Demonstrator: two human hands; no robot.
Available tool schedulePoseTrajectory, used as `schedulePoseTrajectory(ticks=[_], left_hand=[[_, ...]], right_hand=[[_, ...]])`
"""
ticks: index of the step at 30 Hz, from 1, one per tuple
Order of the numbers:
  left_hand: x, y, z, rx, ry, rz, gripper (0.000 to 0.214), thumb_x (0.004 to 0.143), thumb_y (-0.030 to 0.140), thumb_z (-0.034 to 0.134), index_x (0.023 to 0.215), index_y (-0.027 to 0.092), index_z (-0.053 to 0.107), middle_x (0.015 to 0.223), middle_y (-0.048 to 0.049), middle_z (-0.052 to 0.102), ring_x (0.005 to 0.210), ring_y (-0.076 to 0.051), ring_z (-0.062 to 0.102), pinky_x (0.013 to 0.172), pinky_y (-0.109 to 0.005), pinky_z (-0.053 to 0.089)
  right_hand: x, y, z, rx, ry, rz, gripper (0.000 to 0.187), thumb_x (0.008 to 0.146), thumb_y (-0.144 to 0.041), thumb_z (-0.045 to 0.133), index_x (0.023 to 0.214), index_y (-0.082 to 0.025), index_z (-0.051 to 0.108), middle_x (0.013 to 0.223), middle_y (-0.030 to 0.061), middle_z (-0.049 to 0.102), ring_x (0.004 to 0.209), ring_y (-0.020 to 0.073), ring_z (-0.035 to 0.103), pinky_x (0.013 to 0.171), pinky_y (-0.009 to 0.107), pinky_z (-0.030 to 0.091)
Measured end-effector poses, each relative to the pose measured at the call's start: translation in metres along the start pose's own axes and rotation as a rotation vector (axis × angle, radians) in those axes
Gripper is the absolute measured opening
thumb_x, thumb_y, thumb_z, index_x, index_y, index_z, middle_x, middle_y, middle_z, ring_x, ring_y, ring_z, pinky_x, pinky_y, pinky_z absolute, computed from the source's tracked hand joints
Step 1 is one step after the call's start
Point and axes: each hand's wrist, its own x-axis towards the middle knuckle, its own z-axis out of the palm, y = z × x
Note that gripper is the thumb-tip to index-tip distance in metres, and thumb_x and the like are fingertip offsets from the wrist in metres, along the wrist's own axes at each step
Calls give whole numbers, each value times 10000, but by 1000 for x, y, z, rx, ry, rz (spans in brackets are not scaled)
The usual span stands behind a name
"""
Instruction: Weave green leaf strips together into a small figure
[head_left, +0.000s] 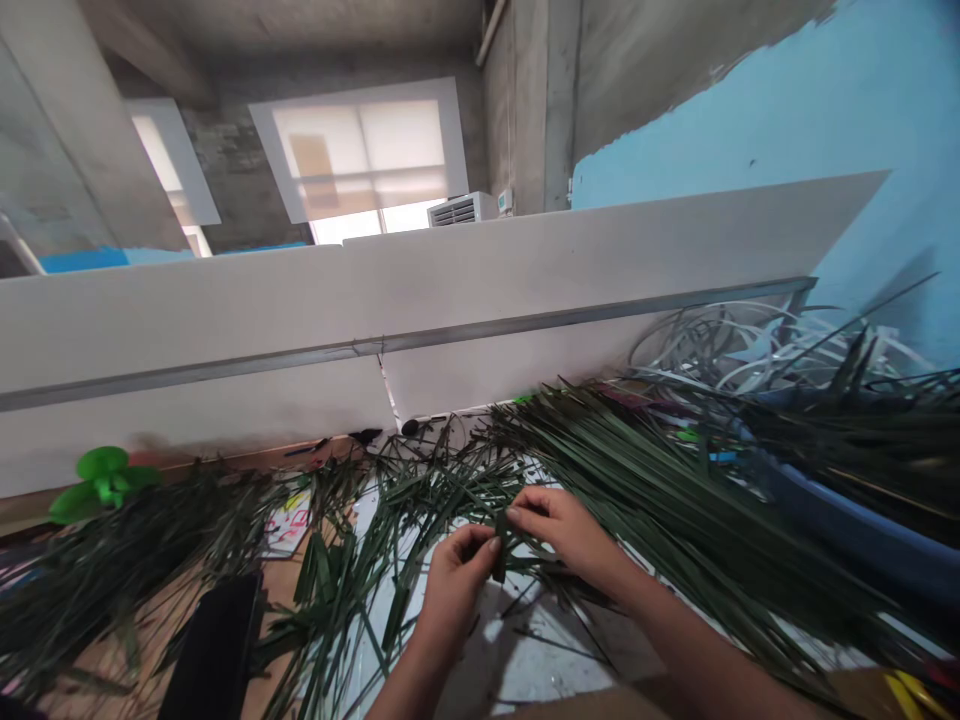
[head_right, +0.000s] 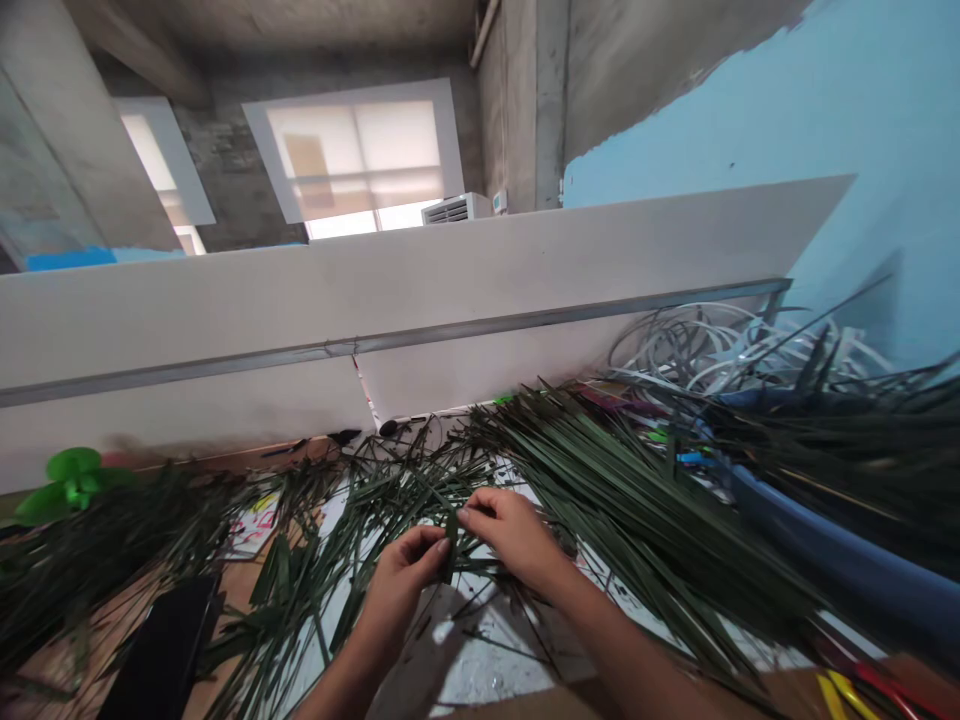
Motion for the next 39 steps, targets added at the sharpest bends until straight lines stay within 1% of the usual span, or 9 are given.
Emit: schedulePoseTrajectory(ticks=[6,11,15,20,23,29,33,36,39], left_hand=[[4,-4,-4,-123,93,-34,363,573,426,880,743,147,721,673,-14,663,595,-124,549,591,-230,421],[6,-12,-5,-187,150,-64,371,549,392,895,737,162,673,657,20,632,587,-111,554,597,-222,437],[5,-15,-5,-216,164,-87,404,523,395,905,722,167,637,650,35,617,576,-110,572,597,-226,452],[5,-14,-5,-241,177,-92,425,513,386,909,707,177,594,623,59,579,564,-112,582,610,-239,467],[5,-15,-4,-254,165,-100,425,523,383,902,706,177,578,617,57,573,560,-111,577,595,-232,452],[4,-15,-1,-293,140,-73,422,539,388,893,659,179,546,567,69,531,504,-81,502,536,-204,383],[2,-13,1,-327,131,-86,401,538,368,900,678,174,578,597,48,584,543,-98,551,554,-208,416],[1,-12,4,-369,123,-82,386,530,346,911,675,167,601,610,39,610,552,-98,572,584,-216,453],[0,-10,6,-388,135,-94,401,492,341,928,663,165,611,603,38,620,550,-102,582,602,-228,480]], right_hand=[[-24,27,-33,-437,-87,17,151,697,-97,615,748,-205,708,830,63,713,798,241,610,680,300,309],[-45,47,-25,-637,-156,-2,339,639,32,522,830,-196,684,911,83,710,861,244,619,691,304,288],[-47,45,-19,-703,-130,2,285,669,9,511,799,-204,650,901,75,717,864,243,627,687,312,275],[-43,41,-32,-683,-3,96,129,817,-148,490,775,-219,590,818,58,703,755,226,618,624,300,268],[-41,39,-38,-536,79,133,122,863,-228,429,799,-227,533,757,41,667,682,202,581,600,289,296],[-40,38,-18,279,-24,220,170,828,-345,454,914,-245,561,559,-61,518,493,157,489,523,272,334],[-43,31,-7,380,-78,204,412,854,-517,527,1160,-250,601,666,-36,576,582,183,543,596,298,398],[-47,21,-2,345,-84,162,446,853,-627,543,1065,-256,670,907,29,667,831,239,580,748,336,429],[-49,15,2,324,-103,145,493,860,-690,502,952,-240,681,953,41,663,913,259,556,806,349,418]])
